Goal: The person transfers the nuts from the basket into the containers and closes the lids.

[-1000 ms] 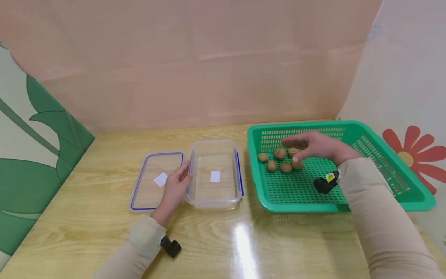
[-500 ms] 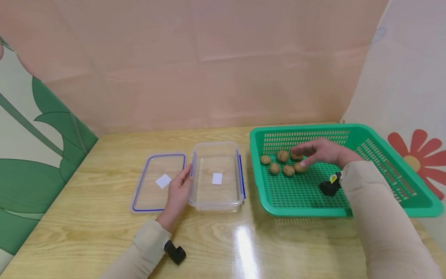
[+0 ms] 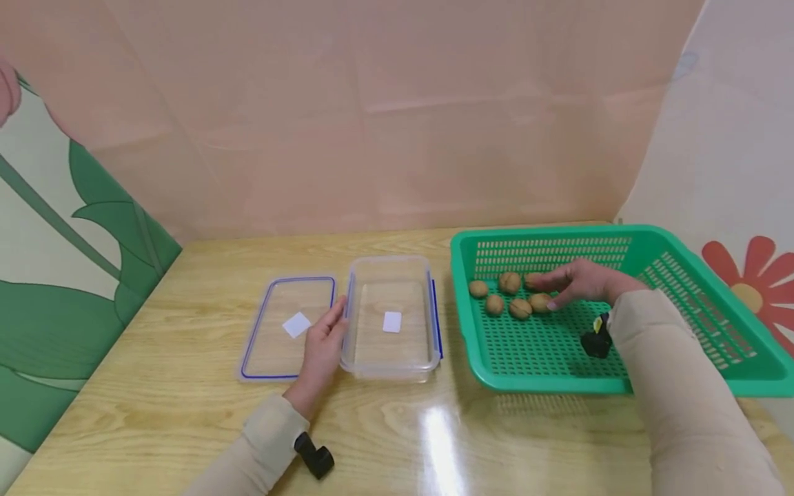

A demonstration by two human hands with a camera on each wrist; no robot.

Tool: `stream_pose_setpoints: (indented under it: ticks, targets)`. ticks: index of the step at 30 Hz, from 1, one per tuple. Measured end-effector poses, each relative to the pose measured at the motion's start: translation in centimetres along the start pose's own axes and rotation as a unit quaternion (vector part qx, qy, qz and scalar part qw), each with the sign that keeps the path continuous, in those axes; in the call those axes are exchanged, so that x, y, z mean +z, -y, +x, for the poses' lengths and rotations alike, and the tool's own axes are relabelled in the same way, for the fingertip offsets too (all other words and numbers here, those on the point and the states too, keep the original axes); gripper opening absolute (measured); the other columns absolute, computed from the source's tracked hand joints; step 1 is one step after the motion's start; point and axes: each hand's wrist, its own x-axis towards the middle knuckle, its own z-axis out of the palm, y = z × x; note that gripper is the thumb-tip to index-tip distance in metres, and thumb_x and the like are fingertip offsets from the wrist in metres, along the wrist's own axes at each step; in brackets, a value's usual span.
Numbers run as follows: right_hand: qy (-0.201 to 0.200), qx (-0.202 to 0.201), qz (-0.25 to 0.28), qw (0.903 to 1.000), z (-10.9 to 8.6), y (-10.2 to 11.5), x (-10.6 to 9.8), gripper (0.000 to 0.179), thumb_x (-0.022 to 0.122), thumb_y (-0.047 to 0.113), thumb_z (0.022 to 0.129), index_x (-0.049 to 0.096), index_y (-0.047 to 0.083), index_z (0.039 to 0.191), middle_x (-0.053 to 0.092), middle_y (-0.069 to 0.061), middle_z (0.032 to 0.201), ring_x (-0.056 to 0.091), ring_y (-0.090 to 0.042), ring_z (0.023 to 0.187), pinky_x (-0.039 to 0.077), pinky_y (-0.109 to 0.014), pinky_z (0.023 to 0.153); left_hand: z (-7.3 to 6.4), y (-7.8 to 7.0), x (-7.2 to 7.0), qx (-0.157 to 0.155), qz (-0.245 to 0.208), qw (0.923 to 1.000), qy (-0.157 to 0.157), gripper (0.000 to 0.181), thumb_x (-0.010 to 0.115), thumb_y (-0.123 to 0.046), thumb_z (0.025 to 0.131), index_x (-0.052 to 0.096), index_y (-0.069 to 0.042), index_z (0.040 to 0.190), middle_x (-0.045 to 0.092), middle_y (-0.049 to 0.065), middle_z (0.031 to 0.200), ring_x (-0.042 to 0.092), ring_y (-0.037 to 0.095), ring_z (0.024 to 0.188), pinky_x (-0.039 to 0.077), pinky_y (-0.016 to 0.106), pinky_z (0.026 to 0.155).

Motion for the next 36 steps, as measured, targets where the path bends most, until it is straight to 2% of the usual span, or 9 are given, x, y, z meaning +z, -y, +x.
stream_pose_setpoints:
  ticks: [7,17,24,30,32,36]
  targets:
    - [-0.003,-0.006,-0.011,0.9999,0.7,-0.4,0.3,0.061,0.074,0.022,0.076,0.052,-0.006,0.126,0.046,-0.028,0.132,0.046,-0.045,0.119,0.047,-0.052,0.093,-0.2,0.1,0.1,-0.007,-0.005,0.9999,0.011,0.041,0.048,-0.005,0.093,0.048,-0.007,0.134,0.044,0.007,0.140,0.038,0.023,0.131,0.032,0.036,0.109]
    - [0.006,0.004,0.001,1.0000,0.9,-0.5,0.5,0.060,0.074,0.020,0.075,0.054,-0.006,0.124,0.047,-0.029,0.131,0.045,-0.047,0.119,0.047,-0.053,0.093,-0.4,-0.1,0.2,-0.007,-0.021,0.9998,0.004,0.040,0.048,-0.005,0.094,0.048,-0.007,0.134,0.044,0.007,0.140,0.038,0.023,0.131,0.031,0.036,0.110]
    - [-0.020,0.008,-0.023,0.9995,0.7,-0.5,0.3,0.059,0.075,0.025,0.075,0.056,-0.003,0.124,0.049,-0.028,0.129,0.048,-0.046,0.117,0.048,-0.053,0.091,-0.3,-0.1,0.4,-0.003,-0.021,0.9998,0.002,0.040,0.049,-0.005,0.094,0.048,-0.007,0.133,0.045,0.007,0.140,0.038,0.023,0.131,0.031,0.036,0.110]
    - [-0.038,0.012,0.003,0.9992,0.2,0.2,0.0,0.062,0.073,0.026,0.077,0.052,-0.001,0.128,0.050,-0.025,0.130,0.045,-0.045,0.119,0.044,-0.059,0.092,-0.4,-0.2,0.3,0.003,-0.013,0.9999,-0.002,0.040,0.049,-0.004,0.093,0.049,-0.006,0.133,0.045,0.008,0.139,0.039,0.025,0.131,0.031,0.038,0.110]
    - [-0.048,0.010,0.006,0.9988,0.1,0.6,0.0,0.061,0.073,0.027,0.078,0.052,0.000,0.129,0.052,-0.023,0.129,0.050,-0.038,0.117,0.045,-0.058,0.092,-0.4,-0.1,0.3,0.001,-0.013,0.9999,0.001,0.040,0.049,-0.004,0.093,0.048,-0.006,0.133,0.045,0.008,0.139,0.038,0.025,0.131,0.031,0.038,0.110]
    - [-0.072,-0.003,0.023,0.9971,0.1,1.3,-0.1,0.058,0.071,0.025,0.080,0.052,0.002,0.130,0.057,-0.011,0.128,0.054,-0.005,0.108,0.041,-0.058,0.095,-0.3,0.0,0.3,-0.001,-0.013,0.9999,0.007,0.040,0.048,-0.004,0.094,0.047,-0.005,0.134,0.044,0.008,0.140,0.037,0.025,0.132,0.030,0.038,0.110]
